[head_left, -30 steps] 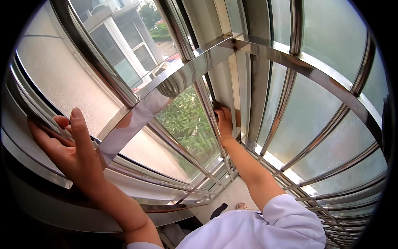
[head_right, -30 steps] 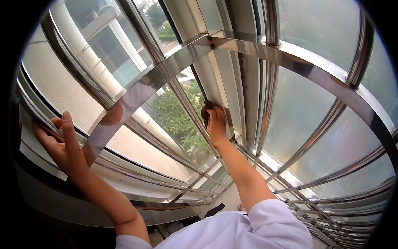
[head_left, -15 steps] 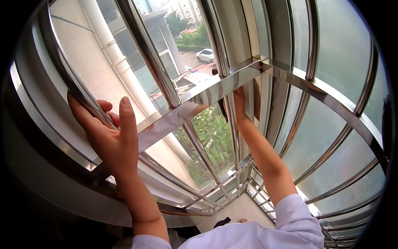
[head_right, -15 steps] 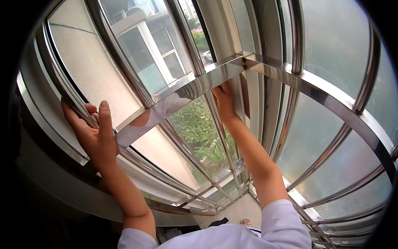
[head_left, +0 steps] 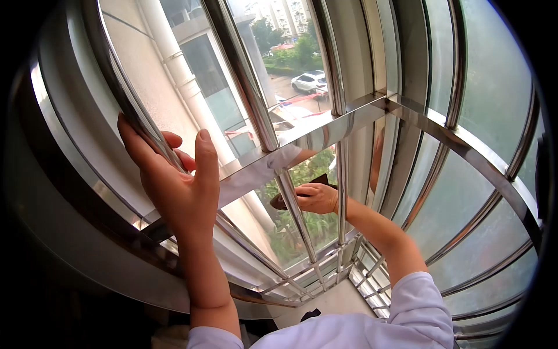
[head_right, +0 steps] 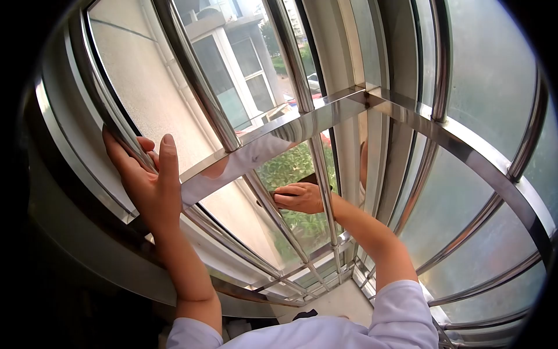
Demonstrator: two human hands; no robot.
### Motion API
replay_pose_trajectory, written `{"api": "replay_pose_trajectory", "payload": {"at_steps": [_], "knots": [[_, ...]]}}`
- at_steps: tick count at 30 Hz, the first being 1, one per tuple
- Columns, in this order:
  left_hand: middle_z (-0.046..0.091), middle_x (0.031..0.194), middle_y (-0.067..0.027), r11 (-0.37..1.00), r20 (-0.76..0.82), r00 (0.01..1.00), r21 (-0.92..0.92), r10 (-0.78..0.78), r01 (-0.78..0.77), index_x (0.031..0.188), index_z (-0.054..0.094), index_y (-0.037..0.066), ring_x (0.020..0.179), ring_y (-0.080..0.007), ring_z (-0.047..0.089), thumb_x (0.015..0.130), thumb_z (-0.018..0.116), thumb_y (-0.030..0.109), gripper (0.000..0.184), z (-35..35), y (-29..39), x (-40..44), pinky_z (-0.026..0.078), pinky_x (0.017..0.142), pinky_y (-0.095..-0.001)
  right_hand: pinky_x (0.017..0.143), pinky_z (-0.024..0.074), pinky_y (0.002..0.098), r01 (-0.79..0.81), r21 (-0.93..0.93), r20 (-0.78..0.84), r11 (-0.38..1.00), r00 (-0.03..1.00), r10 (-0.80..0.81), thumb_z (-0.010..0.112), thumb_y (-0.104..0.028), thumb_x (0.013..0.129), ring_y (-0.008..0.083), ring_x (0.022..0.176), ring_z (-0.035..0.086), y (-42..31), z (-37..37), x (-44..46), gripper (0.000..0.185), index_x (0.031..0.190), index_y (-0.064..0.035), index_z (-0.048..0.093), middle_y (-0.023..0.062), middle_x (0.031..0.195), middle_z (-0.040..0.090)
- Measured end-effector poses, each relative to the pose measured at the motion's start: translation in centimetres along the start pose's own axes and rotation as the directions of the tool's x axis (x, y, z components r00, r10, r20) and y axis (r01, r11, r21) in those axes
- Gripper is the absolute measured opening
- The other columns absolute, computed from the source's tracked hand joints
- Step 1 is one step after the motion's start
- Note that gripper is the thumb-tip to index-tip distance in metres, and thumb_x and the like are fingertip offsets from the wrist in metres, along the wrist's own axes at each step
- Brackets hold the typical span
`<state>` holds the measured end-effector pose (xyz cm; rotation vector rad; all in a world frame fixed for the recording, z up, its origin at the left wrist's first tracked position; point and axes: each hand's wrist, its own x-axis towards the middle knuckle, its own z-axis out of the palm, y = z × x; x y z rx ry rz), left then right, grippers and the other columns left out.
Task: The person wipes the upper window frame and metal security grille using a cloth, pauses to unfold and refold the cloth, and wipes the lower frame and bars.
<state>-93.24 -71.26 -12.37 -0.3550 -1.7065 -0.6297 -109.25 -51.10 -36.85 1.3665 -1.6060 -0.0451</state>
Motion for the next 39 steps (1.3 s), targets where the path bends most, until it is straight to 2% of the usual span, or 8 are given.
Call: {"api": "replay_pose_trajectory", "payload": {"at_steps": [4, 6, 8, 13, 25, 30, 32, 39], "knots": [[0.049, 0.096, -0.0119, 0.998, 0.011, 1.0, -0.052, -0.022, 0.023, 0.148, 0.011, 0.004, 0.074, -0.0153, 0.052, 0.08, 0.065, 0.022, 0.088, -0.2, 0.1, 0.1, 0.047, 0.055, -0.0248, 0.093, 0.0494, 0.0257, 0.024, -0.077, -0.121, 0.997, 0.992, -0.033, 0.062, -0.017, 0.084, 0.0136, 0.113, 0.049, 4.2, -4.4, 3.9, 0.034, 0.117, -0.0219, 0.061, -0.0022, 0.113, 0.048], [0.049, 0.095, -0.0119, 0.997, 0.011, 0.999, -0.062, -0.046, 0.046, 0.148, 0.011, 0.004, 0.074, -0.0155, 0.052, 0.08, 0.065, 0.022, 0.089, -0.3, 0.5, 0.0, 0.047, 0.055, -0.025, 0.095, 0.0472, 0.0337, -0.561, 0.394, 0.045, 0.728, 0.803, 0.594, 0.059, -0.011, 0.082, 0.0239, 0.109, 0.054, 6.1, -6.7, 6.8, 0.038, 0.12, -0.0153, 0.062, 0.0024, 0.122, 0.052], [0.049, 0.094, -0.0114, 0.996, 0.031, 0.997, -0.048, -0.076, 0.077, 0.148, 0.01, 0.004, 0.072, -0.0159, 0.051, 0.08, 0.066, 0.022, 0.089, -0.5, 0.5, -0.1, 0.047, 0.055, -0.0263, 0.093, 0.0451, 0.039, -0.361, -0.129, -0.555, 0.923, 0.798, 0.235, 0.063, -0.004, 0.082, 0.035, 0.109, 0.055, 11.6, -8.6, 10.3, 0.038, 0.119, -0.0028, 0.06, 0.0178, 0.12, 0.056], [0.05, 0.09, -0.0106, 0.999, -0.012, 1.0, -0.051, -0.002, 0.001, 0.148, 0.01, 0.003, 0.069, -0.0151, 0.051, 0.08, 0.066, 0.021, 0.09, -0.2, 0.1, 0.1, 0.045, 0.053, -0.0262, 0.096, 0.041, 0.0446, -0.75, 0.017, -0.769, 0.661, 0.412, 0.488, 0.054, -0.012, 0.091, 0.0399, 0.112, 0.052, 18.0, -11.8, 15.4, 0.043, 0.134, -0.0065, 0.049, 0.0254, 0.127, 0.049], [0.046, 0.096, -0.0098, 0.996, 0.026, 0.996, -0.04, -0.084, 0.085, 0.148, 0.012, 0.008, 0.082, -0.014, 0.047, 0.082, 0.064, 0.021, 0.085, -0.4, 0.8, 0.0, 0.045, 0.06, -0.0235, 0.106, 0.0398, 0.0383, 0.044, -0.031, -0.242, 0.999, 0.969, -0.051, 0.064, -0.021, 0.081, 0.0251, 0.131, 0.042, 9.8, -6.8, 13.6, 0.048, 0.128, -0.0118, 0.055, 0.0058, 0.135, 0.049], [0.046, 0.092, -0.0085, 0.986, 0.049, 0.99, -0.097, -0.131, 0.135, 0.148, 0.013, 0.006, 0.076, -0.0133, 0.048, 0.083, 0.064, 0.016, 0.083, -0.8, 1.4, 0.1, 0.044, 0.057, -0.024, 0.102, 0.0373, 0.0426, -0.21, 0.128, 0.18, 0.969, 0.966, 0.186, 0.063, -0.025, 0.082, 0.0308, 0.122, 0.047, 7.7, -6.9, 9.2, 0.049, 0.128, -0.011, 0.052, 0.017, 0.132, 0.048], [0.048, 0.087, -0.0084, 0.988, 0.024, 0.992, -0.09, -0.122, 0.124, 0.147, 0.013, 0.005, 0.066, -0.0135, 0.048, 0.08, 0.064, 0.016, 0.085, -0.7, 1.5, 0.1, 0.045, 0.054, -0.0257, 0.095, 0.0392, 0.0471, -0.468, 0.103, -0.392, 0.878, 0.792, 0.468, 0.062, -0.022, 0.082, 0.0354, 0.112, 0.052, 7.5, -4.7, 6.5, 0.045, 0.122, -0.0037, 0.053, 0.0186, 0.122, 0.053], [0.048, 0.087, -0.0086, 0.979, 0.046, 0.987, -0.132, -0.152, 0.157, 0.147, 0.014, 0.007, 0.061, -0.0132, 0.047, 0.08, 0.064, 0.011, 0.084, -0.9, 1.8, 0.2, 0.046, 0.055, -0.027, 0.093, 0.0405, 0.0368, -0.591, 0.698, -0.32, 0.405, 0.248, 0.914, 0.059, -0.013, 0.089, 0.0255, 0.11, 0.052, 8.5, -1.8, 1.0, 0.037, 0.123, -0.0002, 0.052, 0.0144, 0.116, 0.054]]}}
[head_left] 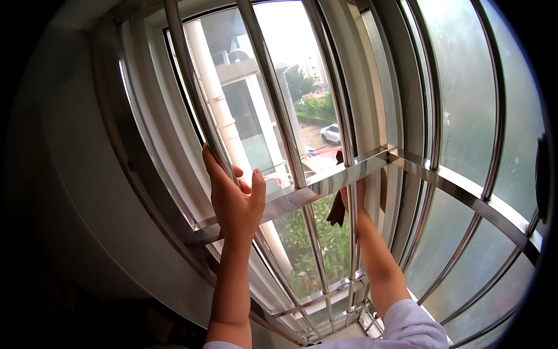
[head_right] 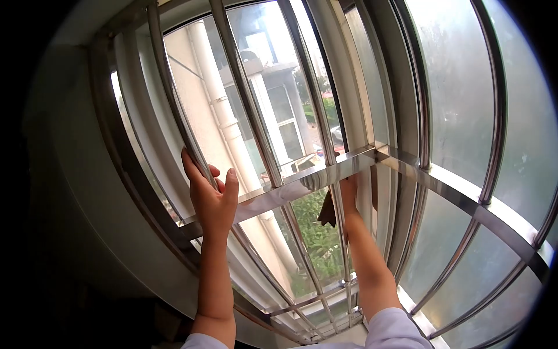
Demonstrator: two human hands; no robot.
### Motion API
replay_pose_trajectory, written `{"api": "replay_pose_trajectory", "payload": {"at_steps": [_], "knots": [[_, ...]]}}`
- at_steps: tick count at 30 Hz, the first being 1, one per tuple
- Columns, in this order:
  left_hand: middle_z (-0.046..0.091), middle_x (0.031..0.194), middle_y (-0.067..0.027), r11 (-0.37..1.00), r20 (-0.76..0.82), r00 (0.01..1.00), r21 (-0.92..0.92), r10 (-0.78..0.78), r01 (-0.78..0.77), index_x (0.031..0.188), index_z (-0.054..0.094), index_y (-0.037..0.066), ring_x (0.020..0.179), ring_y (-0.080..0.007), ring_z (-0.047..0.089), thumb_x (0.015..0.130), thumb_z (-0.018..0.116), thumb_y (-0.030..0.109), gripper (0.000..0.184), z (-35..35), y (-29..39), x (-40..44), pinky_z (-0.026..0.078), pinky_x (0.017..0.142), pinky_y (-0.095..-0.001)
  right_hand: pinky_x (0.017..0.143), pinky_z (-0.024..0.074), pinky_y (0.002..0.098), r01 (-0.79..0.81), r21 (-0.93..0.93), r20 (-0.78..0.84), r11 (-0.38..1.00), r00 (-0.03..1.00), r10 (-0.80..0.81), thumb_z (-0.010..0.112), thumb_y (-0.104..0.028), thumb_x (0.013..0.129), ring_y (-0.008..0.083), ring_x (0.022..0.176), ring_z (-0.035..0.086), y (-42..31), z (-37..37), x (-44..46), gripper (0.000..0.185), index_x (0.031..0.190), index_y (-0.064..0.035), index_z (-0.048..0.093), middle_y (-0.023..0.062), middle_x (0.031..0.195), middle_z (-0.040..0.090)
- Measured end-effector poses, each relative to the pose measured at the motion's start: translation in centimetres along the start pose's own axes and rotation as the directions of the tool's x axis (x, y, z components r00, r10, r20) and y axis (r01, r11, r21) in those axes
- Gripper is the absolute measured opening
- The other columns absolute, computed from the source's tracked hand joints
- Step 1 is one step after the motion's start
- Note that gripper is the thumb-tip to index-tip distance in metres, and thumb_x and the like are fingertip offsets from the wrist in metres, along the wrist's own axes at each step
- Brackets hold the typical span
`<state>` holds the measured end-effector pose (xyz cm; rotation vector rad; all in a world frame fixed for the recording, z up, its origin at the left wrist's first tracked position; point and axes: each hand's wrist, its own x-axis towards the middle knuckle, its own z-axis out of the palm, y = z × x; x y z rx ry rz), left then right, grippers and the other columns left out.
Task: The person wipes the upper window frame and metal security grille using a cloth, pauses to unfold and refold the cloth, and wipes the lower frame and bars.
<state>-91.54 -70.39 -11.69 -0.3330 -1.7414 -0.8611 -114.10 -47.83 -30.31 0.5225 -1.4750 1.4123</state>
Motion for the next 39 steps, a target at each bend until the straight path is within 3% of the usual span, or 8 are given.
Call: {"api": "replay_pose_trajectory", "payload": {"at_steps": [11, 13, 18, 22, 24, 29, 33, 39], "knots": [[0.049, 0.083, -0.0081, 0.999, -0.024, 1.0, 0.037, -0.011, 0.012, 0.147, 0.014, 0.007, 0.059, -0.0146, 0.048, 0.078, 0.065, 0.01, 0.085, 0.0, 0.1, 0.0, 0.047, 0.055, -0.0288, 0.092, 0.0417, 0.0341, 0.045, -0.023, -0.25, 0.999, 0.967, -0.05, 0.054, 0.001, 0.088, 0.0279, 0.108, 0.05, -14.2, -4.0, -5.3, 0.031, 0.118, 0.003, 0.055, 0.0161, 0.117, 0.051], [0.049, 0.083, -0.0078, 1.0, -0.026, 1.0, 0.024, -0.002, 0.003, 0.147, 0.015, 0.007, 0.059, -0.0144, 0.048, 0.078, 0.064, 0.01, 0.085, -0.1, 0.2, 0.1, 0.047, 0.055, -0.0288, 0.092, 0.0421, 0.0318, 0.25, -0.227, -0.302, 0.941, 0.901, -0.312, 0.056, 0.001, 0.087, 0.0254, 0.109, 0.051, -17.9, -4.2, -3.2, 0.029, 0.117, 0.0022, 0.058, 0.0135, 0.119, 0.051], [0.048, 0.084, -0.0065, 1.0, -0.012, 1.0, -0.019, -0.015, 0.015, 0.147, 0.015, 0.008, 0.06, -0.013, 0.047, 0.079, 0.064, 0.008, 0.084, -0.2, 0.1, 0.0, 0.046, 0.055, -0.0279, 0.087, 0.045, 0.0309, 0.559, -0.237, -0.083, 0.795, 0.804, -0.589, 0.057, 0.004, 0.085, 0.0272, 0.1, 0.058, -24.8, -0.2, 5.6, 0.027, 0.112, 0.002, 0.062, 0.0155, 0.114, 0.056], [0.048, 0.085, -0.0058, 0.993, 0.049, 0.998, -0.107, -0.043, 0.048, 0.148, 0.013, 0.009, 0.064, -0.0111, 0.047, 0.079, 0.063, 0.006, 0.085, -0.8, -0.1, 0.1, 0.046, 0.057, -0.0261, 0.087, 0.0448, 0.0293, 0.158, 0.193, 0.087, 0.968, 0.98, -0.177, 0.058, 0.001, 0.086, 0.0221, 0.1, 0.059, -25.4, 5.0, 13.5, 0.03, 0.116, 0.002, 0.062, 0.0133, 0.112, 0.059], [0.048, 0.087, -0.0066, 0.99, 0.068, 0.997, -0.136, -0.039, 0.048, 0.148, 0.013, 0.009, 0.066, -0.011, 0.047, 0.079, 0.064, 0.007, 0.086, -0.8, -0.3, 0.1, 0.046, 0.059, -0.0254, 0.088, 0.0442, 0.0284, -0.15, 0.466, 0.201, 0.872, 0.978, 0.061, 0.059, 0.0, 0.086, 0.0203, 0.101, 0.058, -24.9, 6.7, 16.2, 0.032, 0.117, 0.002, 0.061, 0.011, 0.112, 0.059], [0.049, 0.087, -0.0088, 0.992, 0.093, 0.996, -0.127, -0.002, 0.014, 0.149, 0.011, 0.009, 0.061, -0.013, 0.049, 0.078, 0.065, 0.009, 0.089, -1.1, -0.6, 0.3, 0.047, 0.055, -0.0276, 0.094, 0.0442, 0.0387, 0.386, -0.213, -0.178, 0.898, 0.888, -0.424, 0.056, -0.001, 0.088, 0.0362, 0.109, 0.052, -21.7, 11.4, 20.2, 0.028, 0.114, 0.0067, 0.058, 0.0173, 0.121, 0.05], [0.05, 0.086, -0.009, 0.992, 0.116, 0.993, -0.124, -0.008, 0.023, 0.148, 0.011, 0.007, 0.061, -0.0133, 0.049, 0.077, 0.065, 0.009, 0.09, -1.3, -0.3, 0.3, 0.046, 0.054, -0.027, 0.101, 0.0366, 0.0449, 0.106, -0.432, -0.344, 0.896, 0.898, -0.273, 0.052, -0.001, 0.089, 0.0441, 0.119, 0.045, -20.7, 11.6, 23.9, 0.038, 0.125, 0.0082, 0.047, 0.0337, 0.127, 0.044], [0.05, 0.087, -0.0105, 0.995, 0.112, 0.994, -0.102, 0.016, -0.005, 0.148, 0.009, 0.003, 0.061, -0.0137, 0.049, 0.076, 0.066, 0.012, 0.092, -1.2, -0.7, 0.5, 0.046, 0.053, -0.0266, 0.097, 0.04, 0.0451, -0.117, -0.617, -0.509, 0.778, 0.814, -0.281, 0.055, -0.003, 0.079, 0.0396, 0.11, 0.043, -18.7, 12.5, 31.8, 0.042, 0.117, 0.0127, 0.047, 0.0275, 0.12, 0.042]]}}
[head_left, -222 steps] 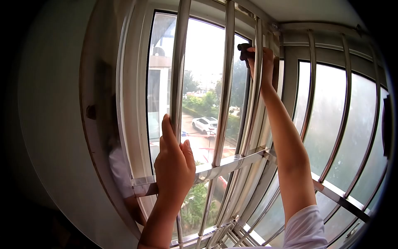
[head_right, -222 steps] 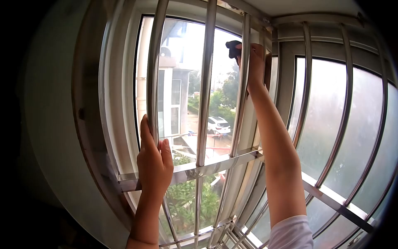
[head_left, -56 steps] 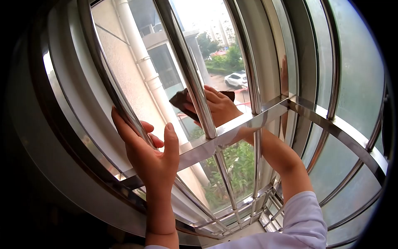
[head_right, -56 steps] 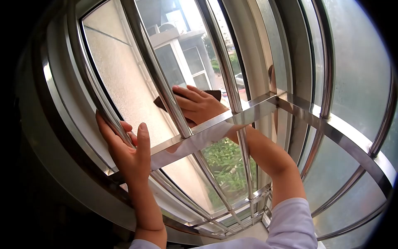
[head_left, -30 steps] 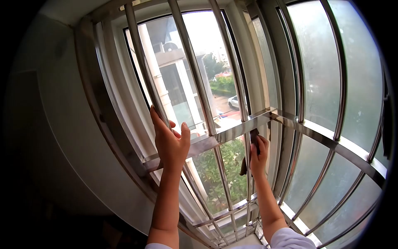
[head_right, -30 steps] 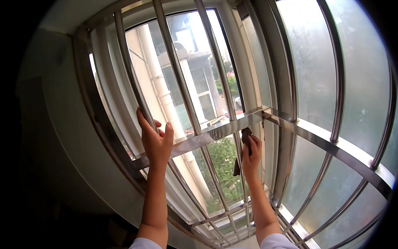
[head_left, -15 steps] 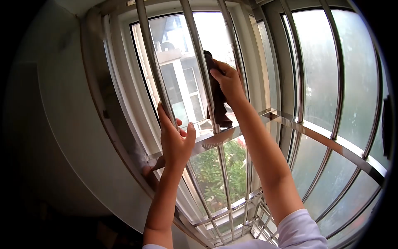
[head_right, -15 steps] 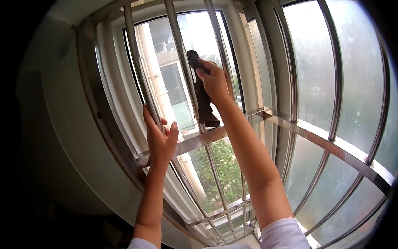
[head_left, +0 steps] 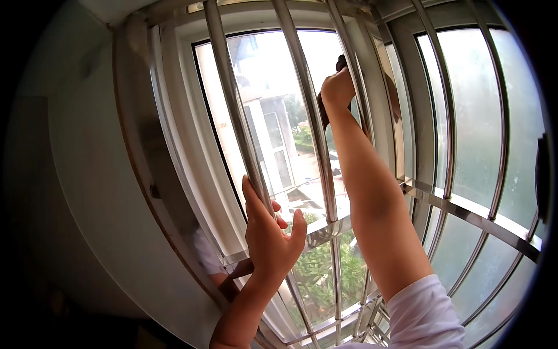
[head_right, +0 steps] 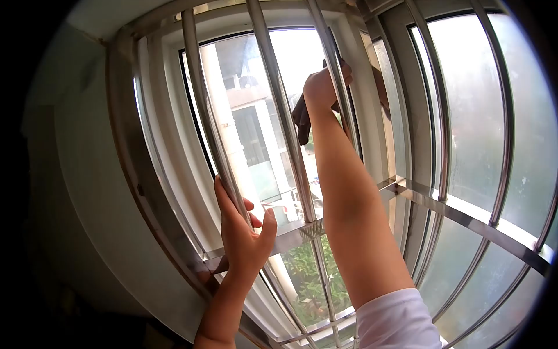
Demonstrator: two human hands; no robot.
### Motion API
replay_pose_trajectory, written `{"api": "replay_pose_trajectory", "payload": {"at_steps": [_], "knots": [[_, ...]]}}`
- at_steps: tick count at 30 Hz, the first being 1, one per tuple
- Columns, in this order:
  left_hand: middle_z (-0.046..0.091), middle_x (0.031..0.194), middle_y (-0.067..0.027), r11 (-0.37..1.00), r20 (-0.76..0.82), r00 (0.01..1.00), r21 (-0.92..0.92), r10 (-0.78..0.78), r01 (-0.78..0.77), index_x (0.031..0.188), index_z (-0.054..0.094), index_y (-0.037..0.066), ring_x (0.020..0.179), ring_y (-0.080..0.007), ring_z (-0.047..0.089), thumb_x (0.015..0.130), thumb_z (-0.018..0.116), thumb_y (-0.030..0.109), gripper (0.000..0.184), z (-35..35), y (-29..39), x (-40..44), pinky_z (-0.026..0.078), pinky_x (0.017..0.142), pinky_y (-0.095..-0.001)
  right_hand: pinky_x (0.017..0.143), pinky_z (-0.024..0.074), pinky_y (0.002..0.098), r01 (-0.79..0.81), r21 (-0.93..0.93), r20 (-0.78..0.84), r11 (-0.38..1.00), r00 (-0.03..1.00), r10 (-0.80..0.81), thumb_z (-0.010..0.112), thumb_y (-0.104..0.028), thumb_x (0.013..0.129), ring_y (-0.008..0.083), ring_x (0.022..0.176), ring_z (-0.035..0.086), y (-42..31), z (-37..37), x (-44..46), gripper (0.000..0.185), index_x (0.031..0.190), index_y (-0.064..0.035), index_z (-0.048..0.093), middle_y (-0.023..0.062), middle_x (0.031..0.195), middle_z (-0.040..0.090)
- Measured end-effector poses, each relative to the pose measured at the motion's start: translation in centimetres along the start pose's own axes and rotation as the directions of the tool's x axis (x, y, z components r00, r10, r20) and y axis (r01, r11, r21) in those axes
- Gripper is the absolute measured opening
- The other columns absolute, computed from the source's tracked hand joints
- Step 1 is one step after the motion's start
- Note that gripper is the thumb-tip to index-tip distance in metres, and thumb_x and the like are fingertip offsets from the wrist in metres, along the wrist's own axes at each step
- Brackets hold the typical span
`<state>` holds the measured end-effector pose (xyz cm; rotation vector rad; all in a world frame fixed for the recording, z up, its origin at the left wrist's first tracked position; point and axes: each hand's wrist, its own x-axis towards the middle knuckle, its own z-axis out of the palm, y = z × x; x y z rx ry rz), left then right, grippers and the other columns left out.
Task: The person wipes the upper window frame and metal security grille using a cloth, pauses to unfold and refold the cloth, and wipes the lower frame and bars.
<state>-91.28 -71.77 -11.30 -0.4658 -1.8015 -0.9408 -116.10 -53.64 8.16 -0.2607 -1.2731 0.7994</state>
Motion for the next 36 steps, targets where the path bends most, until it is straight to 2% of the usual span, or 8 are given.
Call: {"api": "replay_pose_trajectory", "payload": {"at_steps": [6, 10, 13, 22, 25, 29, 33, 36], "knots": [[0.051, 0.09, -0.0121, 0.999, 0.02, 0.999, -0.004, -0.034, 0.034, 0.147, 0.009, 0.002, 0.063, -0.0148, 0.049, 0.075, 0.065, 0.013, 0.092, 0.1, 0.1, -0.1, 0.046, 0.054, -0.0273, 0.085, 0.0473, 0.0409, 0.46, 0.316, -0.179, 0.83, 0.888, -0.424, 0.052, 0.002, 0.082, 0.0315, 0.099, 0.055, -3.6, -2.0, 0.6, 0.024, 0.105, -0.0057, 0.059, 0.0094, 0.106, 0.06], [0.052, 0.1, -0.0145, 1.0, 0.014, 0.999, -0.009, -0.029, 0.029, 0.147, 0.009, 0.002, 0.07, -0.017, 0.05, 0.075, 0.067, 0.012, 0.093, 0.0, 0.3, -0.2, 0.046, 0.057, -0.0279, 0.088, 0.0497, 0.0372, 0.495, 0.591, 0.019, 0.637, 0.781, -0.624, 0.06, -0.002, 0.085, 0.0297, 0.107, 0.055, -5.1, -3.7, -3.7, 0.024, 0.109, -0.0007, 0.063, 0.0139, 0.113, 0.057], [0.052, 0.108, -0.0158, 1.0, -0.021, 0.999, -0.003, 0.027, -0.027, 0.147, 0.01, 0.001, 0.077, -0.0182, 0.052, 0.075, 0.067, 0.009, 0.092, 0.3, -0.2, -0.1, 0.047, 0.059, -0.0286, 0.094, 0.0485, 0.0358, 0.751, 0.501, -0.043, 0.431, 0.518, -0.854, 0.063, 0.0, 0.08, 0.0272, 0.112, 0.053, -4.4, -7.1, -7.7, 0.033, 0.112, -0.0007, 0.062, 0.012, 0.122, 0.053], [0.049, 0.095, -0.0109, 0.997, 0.028, 1.0, -0.08, 0.012, -0.01, 0.149, 0.009, 0.003, 0.073, -0.0141, 0.049, 0.076, 0.064, 0.006, 0.092, -0.2, -0.3, -0.2, 0.046, 0.059, -0.0252, 0.109, 0.0408, 0.0318, 0.743, 0.633, -0.068, -0.22, -0.229, -0.971, 0.058, -0.014, 0.083, 0.0197, 0.125, 0.045, -1.5, -10.3, -11.7, 0.042, 0.125, -0.0125, 0.057, -0.0018, 0.133, 0.047], [0.05, 0.09, -0.0101, 0.997, 0.006, 0.999, -0.066, 0.042, -0.041, 0.149, 0.008, 0.004, 0.063, -0.0129, 0.049, 0.076, 0.066, 0.008, 0.093, -0.1, -0.4, -0.2, 0.046, 0.056, -0.0264, 0.105, 0.0396, 0.0368, 0.902, 0.37, 0.109, 0.223, 0.197, -0.974, 0.054, -0.001, 0.08, 0.024, 0.121, 0.048, -2.8, -9.4, -8.8, 0.045, 0.125, -0.0042, 0.053, 0.0078, 0.13, 0.05], [0.051, 0.087, -0.0095, 0.999, 0.016, 0.999, 0.011, 0.034, -0.034, 0.148, 0.005, 0.001, 0.06, -0.0127, 0.051, 0.077, 0.067, 0.012, 0.095, -0.1, -0.6, -0.2, 0.045, 0.052, -0.0261, 0.098, 0.0401, 0.0439, 0.543, 0.267, -0.04, 0.797, 0.832, -0.553, 0.053, -0.002, 0.081, 0.0403, 0.111, 0.044, -3.3, -3.6, -3.4, 0.047, 0.127, -0.0009, 0.049, 0.0221, 0.123, 0.046], [0.051, 0.084, -0.0098, 0.996, 0.018, 0.999, 0.07, 0.05, -0.051, 0.147, 0.004, -0.003, 0.057, -0.0121, 0.05, 0.078, 0.067, 0.015, 0.095, 0.0, -0.6, -0.1, 0.044, 0.049, -0.0255, 0.092, 0.0418, 0.0442, 0.4, 0.186, -0.104, 0.898, 0.916, -0.386, 0.056, -0.001, 0.079, 0.0402, 0.107, 0.045, -5.7, -0.8, -0.1, 0.042, 0.121, 0.0011, 0.052, 0.0204, 0.117, 0.045], [0.051, 0.083, -0.0098, 0.994, -0.013, 0.998, 0.097, 0.056, -0.054, 0.146, 0.007, -0.005, 0.056, -0.012, 0.05, 0.077, 0.068, 0.015, 0.095, 0.2, -0.3, 0.1, 0.045, 0.048, -0.0255, 0.083, 0.045, 0.042, 0.699, 0.158, -0.261, 0.697, 0.711, -0.653, 0.06, -0.006, 0.083, 0.0338, 0.094, 0.055, -7.5, 0.3, 0.6, 0.034, 0.117, -0.0029, 0.057, 0.014, 0.106, 0.056]]}}
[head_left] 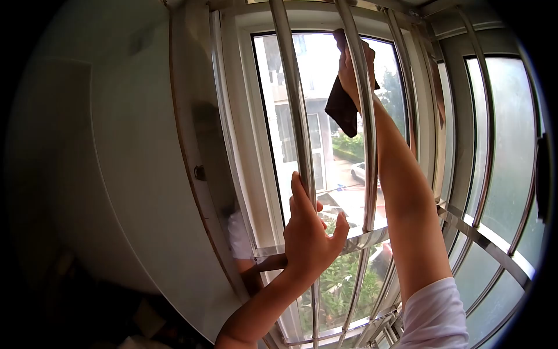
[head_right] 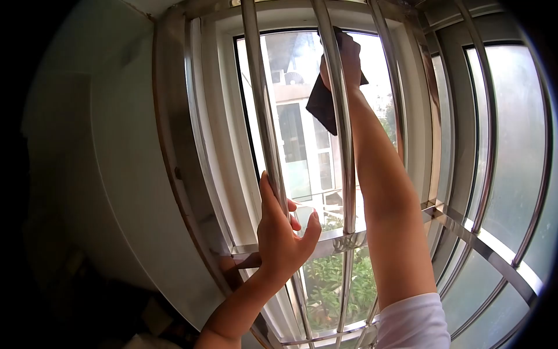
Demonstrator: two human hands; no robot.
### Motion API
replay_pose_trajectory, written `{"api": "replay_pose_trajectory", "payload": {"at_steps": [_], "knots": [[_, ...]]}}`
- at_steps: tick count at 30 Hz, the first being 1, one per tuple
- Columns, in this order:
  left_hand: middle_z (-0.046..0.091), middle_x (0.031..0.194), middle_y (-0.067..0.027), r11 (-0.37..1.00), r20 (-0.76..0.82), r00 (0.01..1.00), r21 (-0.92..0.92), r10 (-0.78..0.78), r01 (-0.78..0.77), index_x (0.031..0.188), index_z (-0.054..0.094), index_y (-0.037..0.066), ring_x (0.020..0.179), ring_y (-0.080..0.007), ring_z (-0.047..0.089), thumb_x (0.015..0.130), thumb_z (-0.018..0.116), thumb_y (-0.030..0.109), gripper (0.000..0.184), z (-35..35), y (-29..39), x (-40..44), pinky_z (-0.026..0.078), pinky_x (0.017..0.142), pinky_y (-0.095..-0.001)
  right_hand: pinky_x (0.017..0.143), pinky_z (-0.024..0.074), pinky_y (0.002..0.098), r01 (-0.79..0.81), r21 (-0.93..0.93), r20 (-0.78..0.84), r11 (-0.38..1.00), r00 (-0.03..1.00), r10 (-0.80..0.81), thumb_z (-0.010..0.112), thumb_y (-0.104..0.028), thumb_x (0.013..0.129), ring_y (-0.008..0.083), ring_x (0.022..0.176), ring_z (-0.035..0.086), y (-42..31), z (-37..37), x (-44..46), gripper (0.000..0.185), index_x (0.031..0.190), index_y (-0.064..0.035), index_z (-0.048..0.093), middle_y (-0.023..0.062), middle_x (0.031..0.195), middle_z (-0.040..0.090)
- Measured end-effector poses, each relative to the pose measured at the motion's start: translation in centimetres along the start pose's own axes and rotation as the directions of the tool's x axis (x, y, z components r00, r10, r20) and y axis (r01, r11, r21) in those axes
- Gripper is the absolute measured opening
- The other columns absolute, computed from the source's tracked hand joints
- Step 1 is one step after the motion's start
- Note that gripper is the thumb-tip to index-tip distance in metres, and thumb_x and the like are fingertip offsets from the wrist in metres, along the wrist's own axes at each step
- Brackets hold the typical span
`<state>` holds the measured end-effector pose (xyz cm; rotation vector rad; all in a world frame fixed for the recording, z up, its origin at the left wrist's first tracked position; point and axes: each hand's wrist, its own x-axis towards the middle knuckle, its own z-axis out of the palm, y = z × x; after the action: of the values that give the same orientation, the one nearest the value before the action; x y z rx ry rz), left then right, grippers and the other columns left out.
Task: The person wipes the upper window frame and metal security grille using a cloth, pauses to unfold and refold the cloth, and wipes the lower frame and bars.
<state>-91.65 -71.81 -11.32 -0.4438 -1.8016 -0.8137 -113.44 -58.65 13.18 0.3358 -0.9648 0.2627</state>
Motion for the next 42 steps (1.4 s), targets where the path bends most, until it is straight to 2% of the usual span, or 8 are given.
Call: {"api": "replay_pose_trajectory", "payload": {"at_steps": [10, 17, 23, 25, 30, 37, 39, 42], "knots": [[0.051, 0.086, -0.0117, 0.999, -0.025, 0.999, -0.005, 0.032, -0.032, 0.145, 0.008, -0.005, 0.058, -0.0135, 0.051, 0.077, 0.068, 0.013, 0.093, 0.3, -0.3, 0.0, 0.044, 0.049, -0.0255, 0.096, 0.0479, 0.0333, 0.477, 0.458, 0.185, 0.75, 0.774, -0.605, 0.062, -0.018, 0.085, 0.0208, 0.118, 0.047, -8.4, -4.1, -0.7, 0.04, 0.124, -0.0123, 0.056, 0.0003, 0.123, 0.051], [0.05, 0.085, -0.0105, 0.993, 0.003, 1.0, -0.114, 0.008, -0.007, 0.147, 0.008, -0.004, 0.059, -0.0132, 0.051, 0.077, 0.066, 0.01, 0.092, 0.1, -0.7, -0.2, 0.045, 0.051, -0.0261, 0.103, 0.0409, 0.0373, 0.456, 0.691, 0.205, 0.561, 0.62, -0.757, 0.065, -0.016, 0.081, 0.0233, 0.118, 0.047, -8.3, -10.4, -6.6, 0.028, 0.107, -0.0091, 0.062, 0.0008, 0.118, 0.053], [0.049, 0.085, -0.0086, 0.995, -0.044, 0.999, -0.094, 0.021, -0.025, 0.149, 0.007, 0.001, 0.061, -0.0116, 0.05, 0.081, 0.061, 0.008, 0.088, 0.6, -0.9, -0.5, 0.046, 0.051, -0.026, 0.11, 0.035, 0.0335, 0.457, 0.859, 0.144, 0.231, 0.216, -0.966, 0.065, -0.02, 0.077, 0.0214, 0.127, 0.039, -6.4, -14.7, -11.6, 0.038, 0.114, -0.0115, 0.061, -0.0012, 0.132, 0.047], [0.05, 0.085, -0.0092, 0.997, -0.059, 0.998, -0.071, 0.034, -0.038, 0.148, 0.007, 0.001, 0.059, -0.0117, 0.051, 0.081, 0.06, 0.008, 0.086, 0.7, -1.1, -0.5, 0.046, 0.049, -0.0259, 0.112, 0.0327, 0.033, 0.504, 0.835, 0.328, 0.223, -0.129, -0.936, 0.063, -0.021, 0.078, 0.0216, 0.129, 0.038, -6.5, -15.8, -12.9, 0.044, 0.122, -0.015, 0.057, -0.0011, 0.134, 0.047], [0.052, 0.102, -0.0201, 0.999, 0.002, 1.0, -0.031, -0.012, 0.012, 0.146, 0.005, -0.004, 0.056, -0.0162, 0.056, 0.081, 0.06, 0.008, 0.086, 0.2, -0.4, -0.3, 0.05, 0.049, -0.0283, 0.115, 0.0283, 0.0358, 0.558, 0.827, 0.169, 0.067, -0.135, -0.976, 0.064, -0.025, 0.075, 0.0228, 0.132, 0.036, -5.3, -15.9, -12.4, 0.048, 0.121, -0.019, 0.056, 0.0004, 0.135, 0.046], [0.052, 0.087, -0.0108, 0.996, -0.018, 0.999, -0.079, -0.033, 0.031, 0.147, 0.008, -0.001, 0.059, -0.0151, 0.054, 0.079, 0.063, 0.007, 0.087, 0.1, -0.1, -0.4, 0.048, 0.053, -0.0275, 0.093, 0.0425, 0.0351, 0.547, 0.566, 0.533, 0.617, 0.328, -0.78, 0.062, -0.02, 0.078, 0.021, 0.11, 0.051, -4.0, -18.3, -10.2, 0.034, 0.11, -0.0159, 0.052, 0.001, 0.12, 0.05], [0.053, 0.088, -0.0119, 0.995, 0.006, 1.0, -0.094, -0.023, 0.024, 0.147, 0.007, 0.0, 0.061, -0.0161, 0.055, 0.079, 0.063, 0.007, 0.089, -0.2, -0.1, -0.4, 0.048, 0.054, -0.0284, 0.089, 0.046, 0.0375, 0.152, 0.496, 0.612, 0.855, 0.637, -0.469, 0.062, -0.013, 0.078, 0.0266, 0.11, 0.051, -2.8, -16.9, -10.4, 0.026, 0.103, -0.0096, 0.054, 0.0069, 0.117, 0.048], [0.053, 0.092, -0.0132, 0.989, 0.01, 1.0, -0.146, 0.026, -0.024, 0.147, 0.009, 0.001, 0.065, -0.0174, 0.057, 0.079, 0.064, 0.008, 0.088, -0.3, -0.8, -0.3, 0.049, 0.057, -0.0291, 0.086, 0.0479, 0.0363, -0.484, 0.252, 0.69, 0.838, 0.697, 0.195, 0.052, 0.002, 0.086, 0.033, 0.1, 0.056, -4.5, -18.2, -7.5, 0.028, 0.113, -0.0032, 0.059, 0.0145, 0.108, 0.053]]}}
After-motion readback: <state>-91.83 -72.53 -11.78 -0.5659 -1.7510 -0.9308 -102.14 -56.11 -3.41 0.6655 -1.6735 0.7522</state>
